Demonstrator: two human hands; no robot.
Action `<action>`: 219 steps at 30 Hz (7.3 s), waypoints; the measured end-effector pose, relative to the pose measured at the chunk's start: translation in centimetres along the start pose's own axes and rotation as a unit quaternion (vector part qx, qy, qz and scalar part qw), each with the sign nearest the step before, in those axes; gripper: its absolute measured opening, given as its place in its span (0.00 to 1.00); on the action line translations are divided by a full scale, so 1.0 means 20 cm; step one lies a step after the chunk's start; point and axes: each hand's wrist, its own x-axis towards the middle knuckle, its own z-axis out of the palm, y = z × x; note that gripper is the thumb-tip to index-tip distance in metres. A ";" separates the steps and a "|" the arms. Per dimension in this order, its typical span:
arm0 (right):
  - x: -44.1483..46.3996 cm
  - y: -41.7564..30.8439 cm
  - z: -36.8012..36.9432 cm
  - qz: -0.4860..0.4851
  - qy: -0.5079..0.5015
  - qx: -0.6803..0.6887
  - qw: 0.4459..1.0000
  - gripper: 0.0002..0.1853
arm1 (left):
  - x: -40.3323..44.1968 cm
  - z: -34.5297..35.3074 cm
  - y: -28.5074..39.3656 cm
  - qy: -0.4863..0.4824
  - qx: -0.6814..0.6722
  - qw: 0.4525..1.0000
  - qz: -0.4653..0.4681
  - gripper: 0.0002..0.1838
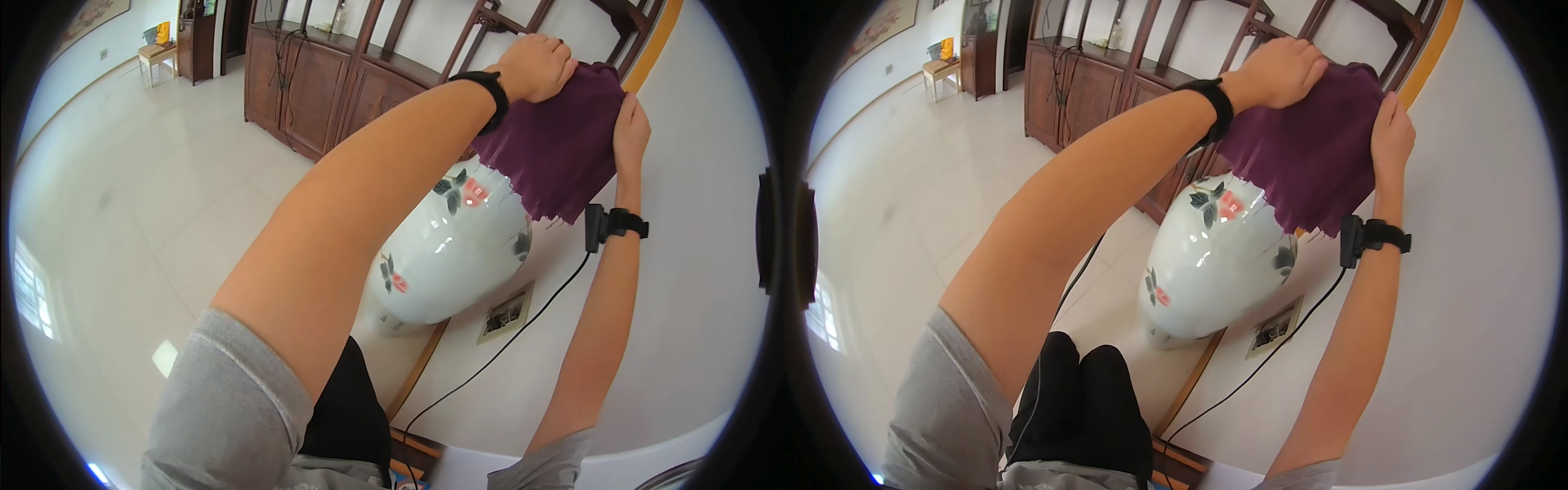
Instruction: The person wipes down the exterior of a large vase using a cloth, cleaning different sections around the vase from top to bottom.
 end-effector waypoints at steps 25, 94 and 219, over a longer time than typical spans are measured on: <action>-0.94 0.08 0.03 0.034 0.072 0.028 0.996 0.29 | -0.80 -0.89 0.49 -0.351 0.000 0.934 0.062 0.29; -1.51 0.65 0.42 0.473 -0.115 0.368 0.792 0.25 | -1.61 0.09 0.57 -0.122 -0.065 0.906 -0.401 0.28; -1.55 0.53 0.16 -0.003 -0.014 0.100 0.995 0.26 | -1.11 0.07 0.95 -0.227 -0.010 0.954 -0.198 0.20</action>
